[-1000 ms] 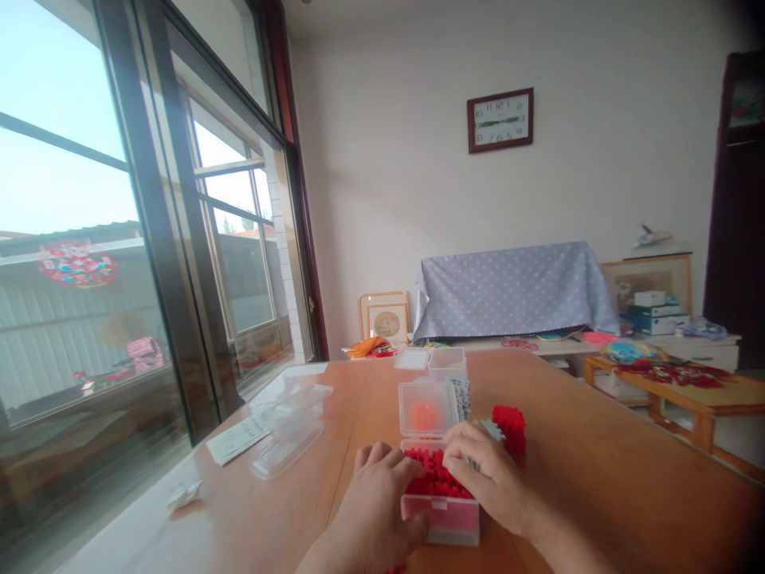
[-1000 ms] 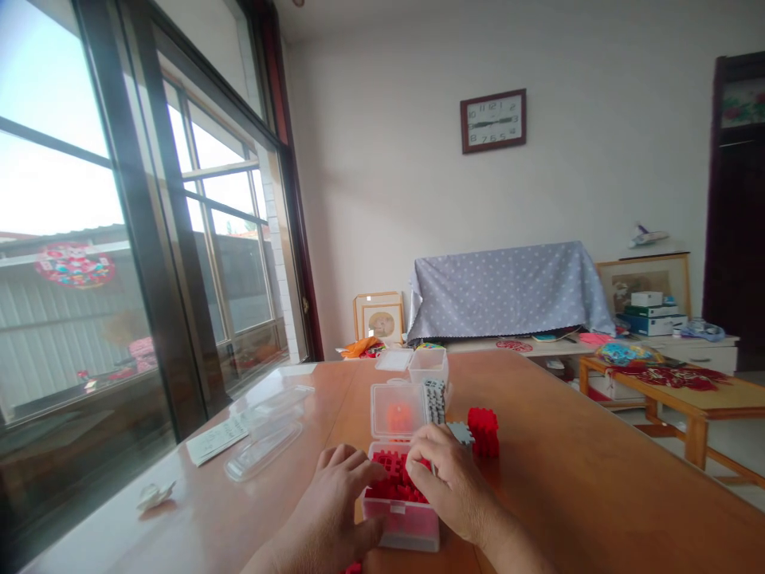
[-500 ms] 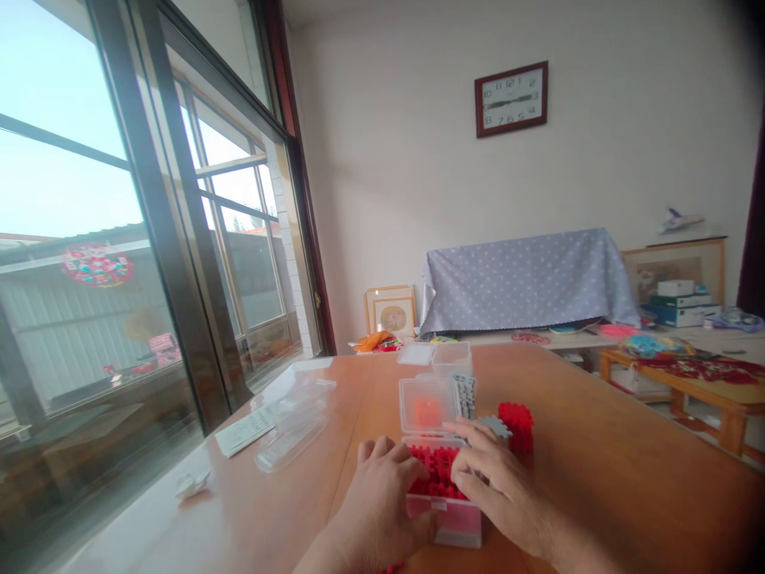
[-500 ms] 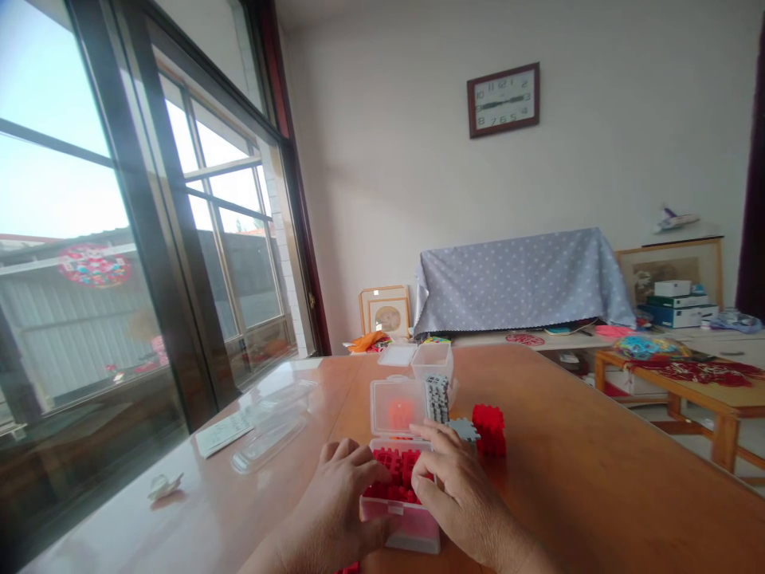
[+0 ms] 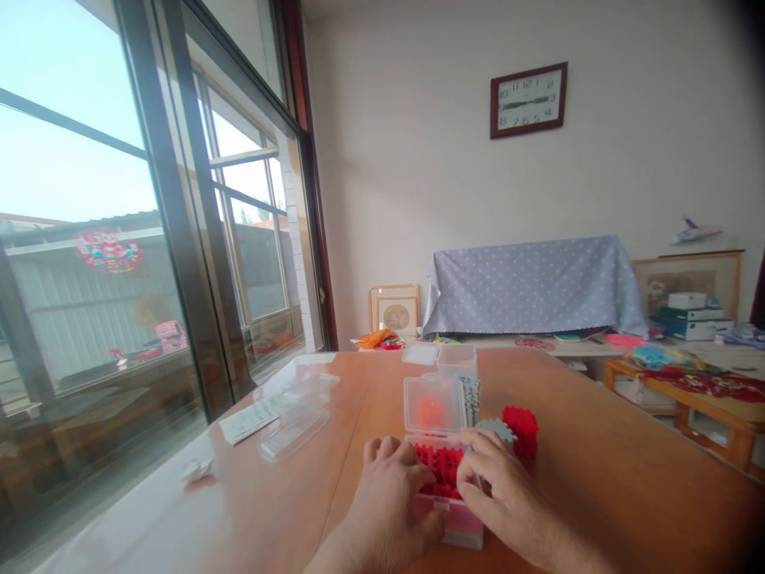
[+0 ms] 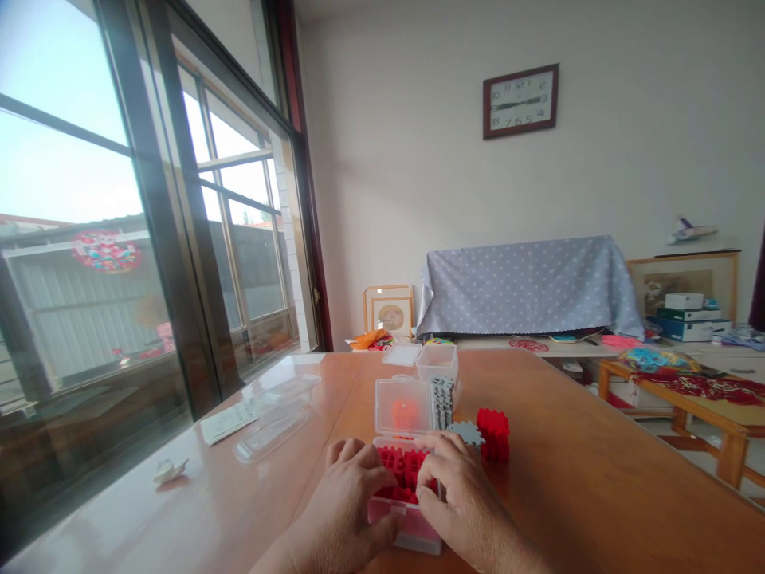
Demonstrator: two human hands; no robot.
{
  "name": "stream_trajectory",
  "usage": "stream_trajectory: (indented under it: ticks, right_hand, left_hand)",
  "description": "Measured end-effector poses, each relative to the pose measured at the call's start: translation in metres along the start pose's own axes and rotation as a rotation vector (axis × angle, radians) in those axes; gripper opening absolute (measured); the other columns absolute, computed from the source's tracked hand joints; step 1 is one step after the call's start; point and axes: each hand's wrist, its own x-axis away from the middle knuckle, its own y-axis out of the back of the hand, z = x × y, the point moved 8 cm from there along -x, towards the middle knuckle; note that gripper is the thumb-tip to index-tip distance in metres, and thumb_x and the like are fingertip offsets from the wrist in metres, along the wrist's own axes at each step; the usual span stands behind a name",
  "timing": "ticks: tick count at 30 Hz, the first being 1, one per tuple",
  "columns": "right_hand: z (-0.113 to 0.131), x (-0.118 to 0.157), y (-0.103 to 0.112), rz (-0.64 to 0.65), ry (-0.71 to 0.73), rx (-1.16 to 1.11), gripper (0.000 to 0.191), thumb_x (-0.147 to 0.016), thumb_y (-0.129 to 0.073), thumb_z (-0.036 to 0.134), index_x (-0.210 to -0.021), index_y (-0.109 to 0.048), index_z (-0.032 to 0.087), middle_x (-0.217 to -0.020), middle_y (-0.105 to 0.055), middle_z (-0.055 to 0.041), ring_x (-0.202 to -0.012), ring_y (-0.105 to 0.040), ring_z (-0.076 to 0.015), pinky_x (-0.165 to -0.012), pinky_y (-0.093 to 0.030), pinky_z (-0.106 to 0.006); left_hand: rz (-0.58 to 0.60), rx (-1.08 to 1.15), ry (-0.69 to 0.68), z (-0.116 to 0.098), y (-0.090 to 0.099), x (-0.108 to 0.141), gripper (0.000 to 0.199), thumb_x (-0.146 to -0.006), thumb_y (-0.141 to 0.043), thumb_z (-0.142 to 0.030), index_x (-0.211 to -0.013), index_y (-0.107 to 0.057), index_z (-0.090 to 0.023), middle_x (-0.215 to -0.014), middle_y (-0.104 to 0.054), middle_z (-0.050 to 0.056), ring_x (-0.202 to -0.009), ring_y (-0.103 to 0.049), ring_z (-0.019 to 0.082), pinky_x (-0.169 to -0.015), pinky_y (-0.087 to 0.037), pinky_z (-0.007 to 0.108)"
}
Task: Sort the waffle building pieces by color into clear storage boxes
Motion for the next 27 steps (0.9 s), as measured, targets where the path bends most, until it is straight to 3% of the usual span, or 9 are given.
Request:
stream_trajectory:
  ticks: [7,16,21,27]
  right_hand:
    - [0.007,0.001,-0.002,0.028,0.027,0.013,0.015,-0.083,-0.060,0.016,-0.082,-0.070,0.027,-0.125,-0.064,-0.0041,-0.124,-0.052,-0.0270,-0.105,-0.041,-0.046]
    - [0.007,0.000,-0.005,0.087,0.006,0.040,0.020,-0.091,-0.055,0.021,-0.076,-0.067,0.026,-0.127,-0.065,-0.0020,-0.131,-0.047,-0.0272,-0.109,-0.038,-0.047]
    - [0.003,0.001,-0.005,0.056,0.024,0.023,0.020,-0.092,-0.054,0.022,-0.078,-0.067,0.026,-0.125,-0.065,-0.0028,-0.128,-0.048,-0.0274,-0.107,-0.039,-0.046]
    - [0.005,0.000,0.007,-0.054,0.035,-0.040,0.021,-0.095,-0.052,0.022,-0.077,-0.061,0.024,-0.110,-0.067,-0.0050,-0.111,-0.056,-0.0251,-0.097,-0.045,-0.042]
  left_hand:
    - [-0.003,-0.002,0.000,-0.001,0.002,0.002,0.015,-0.076,-0.073,-0.042,-0.085,-0.071,-0.030,-0.097,-0.062,0.002,-0.096,-0.047,0.024,-0.089,-0.029,0.043]
    - [0.000,-0.016,0.018,-0.002,0.004,0.002,0.017,-0.074,-0.074,-0.042,-0.087,-0.072,-0.032,-0.097,-0.063,0.001,-0.096,-0.047,0.023,-0.092,-0.029,0.044]
    - [0.013,-0.019,0.033,0.000,0.003,0.002,0.018,-0.074,-0.075,-0.044,-0.087,-0.072,-0.032,-0.098,-0.062,0.001,-0.097,-0.047,0.024,-0.093,-0.029,0.044]
    - [-0.001,0.042,0.030,0.001,0.010,0.007,0.033,-0.068,-0.079,-0.037,-0.099,-0.069,-0.031,-0.099,-0.063,0.002,-0.098,-0.048,0.026,-0.094,-0.032,0.043]
